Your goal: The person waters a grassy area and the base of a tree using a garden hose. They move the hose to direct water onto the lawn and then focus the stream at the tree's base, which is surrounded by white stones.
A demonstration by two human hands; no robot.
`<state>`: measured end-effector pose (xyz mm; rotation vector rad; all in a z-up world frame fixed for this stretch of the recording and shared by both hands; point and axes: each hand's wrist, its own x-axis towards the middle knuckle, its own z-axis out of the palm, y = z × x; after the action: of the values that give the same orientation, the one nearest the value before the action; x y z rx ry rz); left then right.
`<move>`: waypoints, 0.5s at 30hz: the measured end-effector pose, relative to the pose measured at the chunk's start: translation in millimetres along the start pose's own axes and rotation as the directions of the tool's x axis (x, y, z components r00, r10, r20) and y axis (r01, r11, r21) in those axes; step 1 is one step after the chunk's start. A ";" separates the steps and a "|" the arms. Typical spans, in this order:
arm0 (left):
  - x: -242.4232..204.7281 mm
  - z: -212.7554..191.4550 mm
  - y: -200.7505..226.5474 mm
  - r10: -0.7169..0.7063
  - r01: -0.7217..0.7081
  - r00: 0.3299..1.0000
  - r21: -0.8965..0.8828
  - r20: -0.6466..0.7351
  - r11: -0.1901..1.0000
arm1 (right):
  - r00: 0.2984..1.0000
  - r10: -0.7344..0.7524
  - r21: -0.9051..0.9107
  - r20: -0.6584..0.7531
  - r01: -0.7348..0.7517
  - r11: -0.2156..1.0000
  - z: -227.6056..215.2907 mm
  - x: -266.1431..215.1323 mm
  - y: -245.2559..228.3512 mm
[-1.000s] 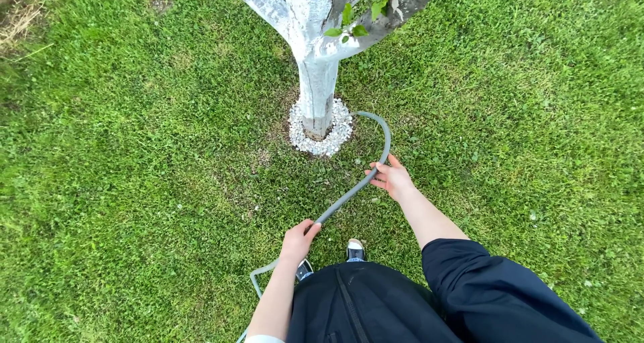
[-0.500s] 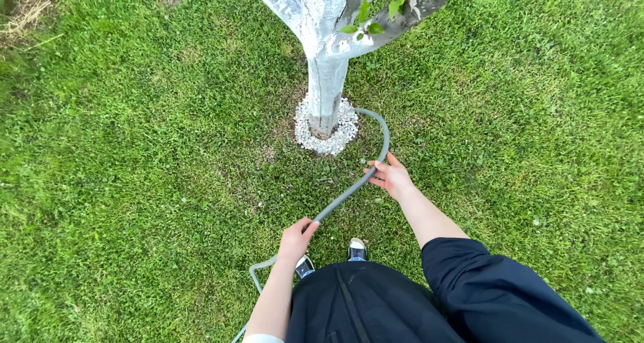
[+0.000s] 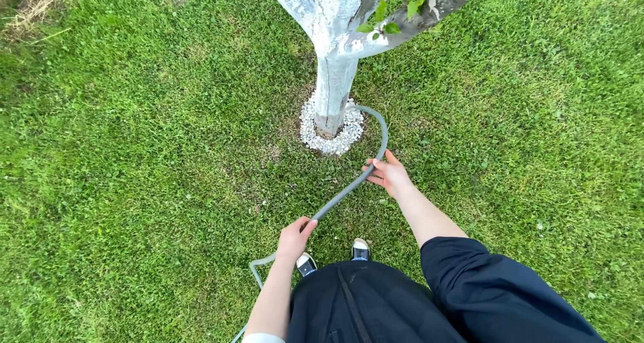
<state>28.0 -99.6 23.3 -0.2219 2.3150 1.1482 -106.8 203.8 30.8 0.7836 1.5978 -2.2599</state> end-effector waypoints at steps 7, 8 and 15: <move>4.2 -8.6 -12.3 0.021 -0.021 1.000 -0.034 -0.011 0.999 | 1.000 -0.006 -0.013 0.011 0.007 1.000 11.4 8.6 5.6; 2.8 -10.7 -12.8 0.014 -0.015 1.000 -0.032 -0.017 0.999 | 1.000 -0.013 -0.009 0.011 0.013 1.000 13.9 9.3 6.7; 1.5 -23.1 -21.0 -0.008 0.006 0.999 -0.066 -0.031 0.998 | 0.999 -0.032 -0.017 0.016 0.033 0.999 27.7 12.9 12.4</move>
<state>25.4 -130.5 19.4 -0.2739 2.3040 1.2266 -118.7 174.9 20.7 0.7388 1.6319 -2.2662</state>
